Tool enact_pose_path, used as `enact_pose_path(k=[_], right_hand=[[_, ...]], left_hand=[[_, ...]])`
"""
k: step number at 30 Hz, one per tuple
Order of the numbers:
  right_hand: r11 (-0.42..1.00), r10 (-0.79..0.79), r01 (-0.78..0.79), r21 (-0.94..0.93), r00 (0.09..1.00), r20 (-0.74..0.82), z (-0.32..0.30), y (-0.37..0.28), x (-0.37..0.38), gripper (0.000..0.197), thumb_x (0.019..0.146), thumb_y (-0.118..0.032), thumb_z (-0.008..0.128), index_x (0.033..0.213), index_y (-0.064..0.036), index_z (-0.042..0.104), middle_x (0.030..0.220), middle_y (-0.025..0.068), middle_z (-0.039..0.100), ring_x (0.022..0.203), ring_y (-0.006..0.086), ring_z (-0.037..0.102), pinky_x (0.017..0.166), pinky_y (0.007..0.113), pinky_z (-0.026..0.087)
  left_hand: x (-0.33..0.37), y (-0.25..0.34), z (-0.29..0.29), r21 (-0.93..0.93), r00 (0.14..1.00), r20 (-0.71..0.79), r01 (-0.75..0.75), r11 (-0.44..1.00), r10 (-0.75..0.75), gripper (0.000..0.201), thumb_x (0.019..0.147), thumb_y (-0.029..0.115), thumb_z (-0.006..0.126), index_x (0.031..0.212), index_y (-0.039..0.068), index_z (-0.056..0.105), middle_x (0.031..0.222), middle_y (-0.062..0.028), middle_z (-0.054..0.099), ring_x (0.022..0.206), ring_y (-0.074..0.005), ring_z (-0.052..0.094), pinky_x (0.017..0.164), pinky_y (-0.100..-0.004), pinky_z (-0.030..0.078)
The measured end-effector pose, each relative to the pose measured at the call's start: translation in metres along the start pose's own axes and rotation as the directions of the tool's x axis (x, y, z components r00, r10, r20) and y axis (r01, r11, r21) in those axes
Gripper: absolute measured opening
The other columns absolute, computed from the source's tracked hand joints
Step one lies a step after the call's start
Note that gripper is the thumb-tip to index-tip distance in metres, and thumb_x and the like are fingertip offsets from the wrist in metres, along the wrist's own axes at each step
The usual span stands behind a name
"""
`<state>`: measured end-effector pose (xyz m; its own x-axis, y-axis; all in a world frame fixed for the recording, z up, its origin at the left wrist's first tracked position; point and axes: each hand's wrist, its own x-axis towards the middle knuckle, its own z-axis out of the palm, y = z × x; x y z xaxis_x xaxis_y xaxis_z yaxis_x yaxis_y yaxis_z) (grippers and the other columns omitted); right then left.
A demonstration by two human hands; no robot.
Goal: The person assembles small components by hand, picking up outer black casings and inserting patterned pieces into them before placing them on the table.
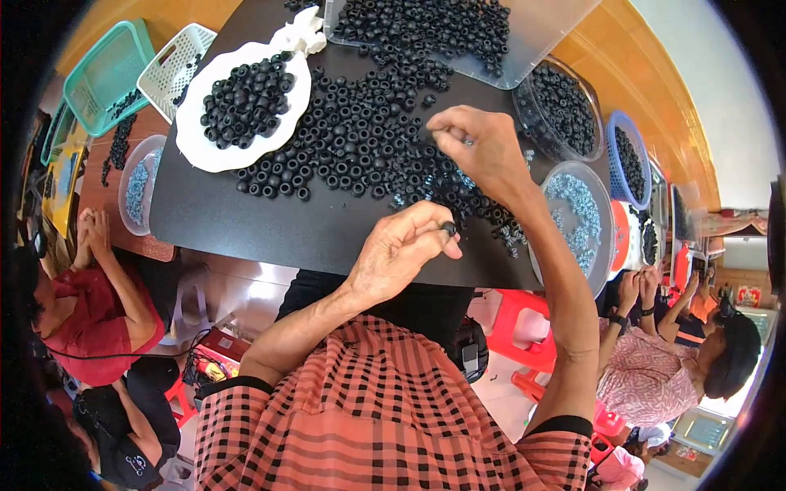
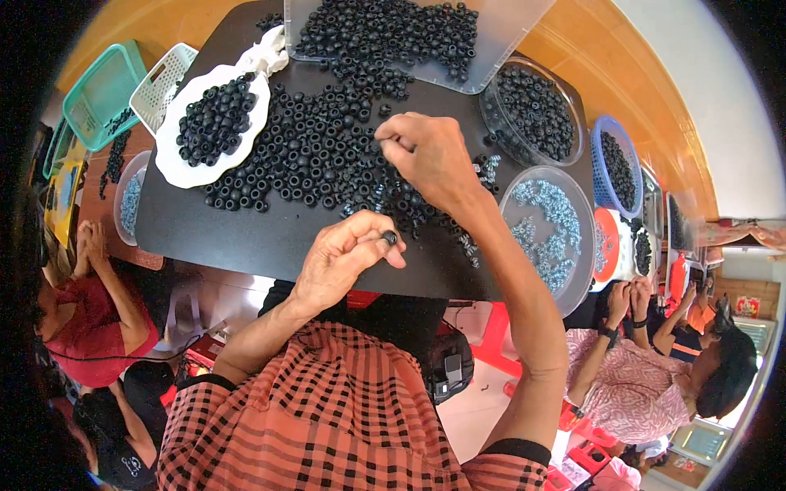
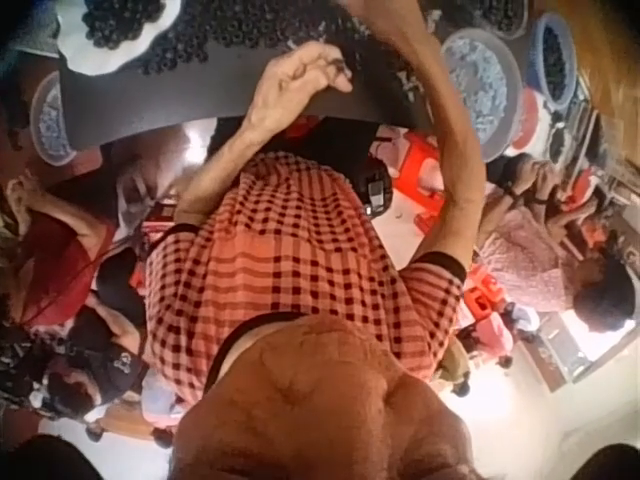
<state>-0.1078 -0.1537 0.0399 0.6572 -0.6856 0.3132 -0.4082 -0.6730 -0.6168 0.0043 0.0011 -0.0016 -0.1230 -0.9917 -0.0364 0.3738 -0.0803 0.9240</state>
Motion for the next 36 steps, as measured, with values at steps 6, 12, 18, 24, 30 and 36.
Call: enact_pose_path(k=[6, 12, 18, 24, 30, 36], right_hand=[[0.956, -0.027, 0.058, -0.286, 0.993, 0.112, 0.02, -0.002, 0.009, 0.012, 0.072, -0.009, 0.064, 0.082, -0.0018, 0.064, 0.077, 0.0132, 0.063, 0.079, 0.0322, 0.063, 0.071, 0.042, 0.049], [0.987, -0.014, 0.01, -0.16, 1.0, -0.023, 0.017, -0.004, 0.002, 0.017, 0.07, -0.002, 0.065, 0.087, -0.0014, 0.066, 0.075, 0.0087, 0.063, 0.065, 0.0182, 0.062, 0.063, 0.029, 0.049], [0.76, 0.363, -0.332, 0.559, 0.93, 0.059, 0.006, -0.035, -0.051, 0.008, 0.076, 0.001, 0.062, 0.085, 0.0006, 0.062, 0.066, 0.0034, 0.063, 0.063, 0.0065, 0.059, 0.058, 0.021, 0.047], [0.725, 0.311, -0.219, 0.654, 0.95, -0.026, 0.007, -0.045, -0.09, 0.011, 0.076, 0.002, 0.065, 0.086, 0.0003, 0.061, 0.074, 0.0004, 0.061, 0.065, 0.0039, 0.055, 0.061, 0.02, 0.046], [0.77, 0.288, -0.267, 0.579, 0.956, 0.058, 0.004, -0.037, -0.103, 0.017, 0.082, 0.007, 0.061, 0.098, 0.0023, 0.062, 0.089, 0.0021, 0.061, 0.079, 0.0077, 0.057, 0.071, 0.022, 0.046], [0.506, 0.311, -0.129, 0.853, 0.95, -0.041, 0.013, -0.031, -0.105, 0.013, 0.084, 0.005, 0.06, 0.096, 0.0049, 0.065, 0.091, 0.0059, 0.064, 0.08, 0.0086, 0.06, 0.069, 0.021, 0.049]], left_hand=[[0.0, 0.003, -0.002, 0.03, 0.999, -0.008, 0.042, 0.999, -0.042, 0.014, 0.093, 0.006, 0.049, 0.103, 0.0, 0.057, 0.088, -0.006, 0.065, 0.083, -0.0098, 0.06, 0.08, -0.0246, 0.045], [0.001, -0.001, -0.004, -0.052, 0.999, -0.034, -0.001, 0.999, -0.001, 0.017, 0.093, 0.006, 0.049, 0.106, -0.002, 0.055, 0.085, -0.0088, 0.067, 0.089, -0.0128, 0.062, 0.086, -0.0285, 0.047], [0.004, -0.01, -0.005, -0.29, 0.994, -0.092, -0.084, 0.953, 0.06, 0.017, 0.094, 0.006, 0.045, 0.104, -0.002, 0.057, 0.087, -0.009, 0.066, 0.09, -0.0132, 0.061, 0.086, -0.027, 0.046], [0.005, -0.003, 0.001, -0.197, 0.988, -0.151, -0.046, 0.979, 0.016, 0.017, 0.093, 0.008, 0.047, 0.102, 0.0, 0.06, 0.081, -0.0012, 0.062, 0.076, -0.0044, 0.053, 0.065, -0.0172, 0.04], [0.004, -0.006, 0.001, -0.03, 0.989, -0.145, -0.022, 0.999, 0.017, 0.017, 0.094, 0.01, 0.048, 0.1, 0.001, 0.061, 0.084, -0.0012, 0.064, 0.073, -0.0025, 0.051, 0.063, -0.0162, 0.037], [0.003, -0.005, 0.001, 0.001, 0.992, -0.118, -0.043, 0.999, 0.043, 0.018, 0.095, 0.01, 0.046, 0.101, -0.001, 0.059, 0.085, -0.0037, 0.066, 0.082, -0.0069, 0.057, 0.078, -0.0217, 0.044]])
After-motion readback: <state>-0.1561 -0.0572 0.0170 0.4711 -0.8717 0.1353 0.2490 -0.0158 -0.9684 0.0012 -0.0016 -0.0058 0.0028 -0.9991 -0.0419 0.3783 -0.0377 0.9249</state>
